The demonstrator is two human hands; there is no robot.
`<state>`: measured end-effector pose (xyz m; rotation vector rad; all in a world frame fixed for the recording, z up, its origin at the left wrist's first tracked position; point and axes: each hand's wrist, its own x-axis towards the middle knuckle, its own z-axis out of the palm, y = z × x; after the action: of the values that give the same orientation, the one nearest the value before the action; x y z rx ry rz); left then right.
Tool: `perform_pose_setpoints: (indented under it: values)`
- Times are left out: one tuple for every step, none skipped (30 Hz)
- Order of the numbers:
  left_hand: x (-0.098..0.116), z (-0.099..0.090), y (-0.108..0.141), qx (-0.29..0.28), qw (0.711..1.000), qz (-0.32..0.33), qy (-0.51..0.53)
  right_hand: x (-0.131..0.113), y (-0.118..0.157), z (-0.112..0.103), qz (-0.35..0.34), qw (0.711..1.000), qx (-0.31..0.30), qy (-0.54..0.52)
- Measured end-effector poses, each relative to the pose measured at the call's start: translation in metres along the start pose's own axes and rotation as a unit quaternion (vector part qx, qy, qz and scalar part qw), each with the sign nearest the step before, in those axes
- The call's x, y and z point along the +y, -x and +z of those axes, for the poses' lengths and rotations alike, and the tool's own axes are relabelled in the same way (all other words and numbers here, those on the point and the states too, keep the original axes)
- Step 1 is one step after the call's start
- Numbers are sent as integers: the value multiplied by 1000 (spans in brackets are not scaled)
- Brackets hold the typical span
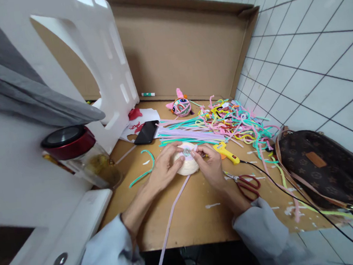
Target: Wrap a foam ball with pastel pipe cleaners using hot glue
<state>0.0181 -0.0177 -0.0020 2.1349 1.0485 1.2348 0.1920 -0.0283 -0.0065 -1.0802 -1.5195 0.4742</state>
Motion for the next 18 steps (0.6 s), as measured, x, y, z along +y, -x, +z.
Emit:
perform_pose_setpoints:
  values:
    - [0,1,0,1,1000,-8,10,-1,0,0,1,1000,-1,-1]
    - [-1,1,0,1,1000,-14,19,-2,0,0,2,1000,-1,-1]
    - [-1,2,0,2,999,-21,27,-3,0,0,4,1000,-1,-1]
    - [-2,2,0,4,999,-29,35,-3,0,0,5,1000,-2,-1]
    - [-2,3,0,7,998,-35,41,-4,0,0,7,1000,-3,0]
    - [-3,3,0,10,998,-42,47,-5,0,-1,8,1000,-4,0]
    - [-3,4,0,13,997,-48,53,-5,0,-1,9,1000,-4,-1]
    - [-4,4,0,15,997,-53,59,-6,0,-1,8,1000,-4,-2]
    - [-4,4,0,16,996,-57,63,-6,0,-2,6,1000,-7,-3]
    - [-5,5,0,15,996,-59,66,-6,0,-2,3,1000,-9,-4]
    - [-5,5,1,14,996,-61,67,-7,0,-3,-1,1000,-11,-4]
    - [-5,4,1,11,996,-62,67,-7,0,-3,-6,1000,-16,-6]
    - [-5,4,1,8,996,-63,65,-7,1,-4,-11,1000,-19,-7]
    - [-5,4,1,6,996,-62,61,-7,1,-4,-14,1000,-21,-7]
    - [-4,3,1,4,997,-60,57,-7,1,-5,-16,1000,-22,-7]
    - [-3,3,1,3,997,-57,50,-7,1,-5,-17,1000,-22,-5]
    - [-3,2,1,2,998,-52,42,-7,1,-5,-18,1000,-23,-3]
    - [-2,2,1,0,998,-47,32,-8,1,-5,-18,1000,-23,0]
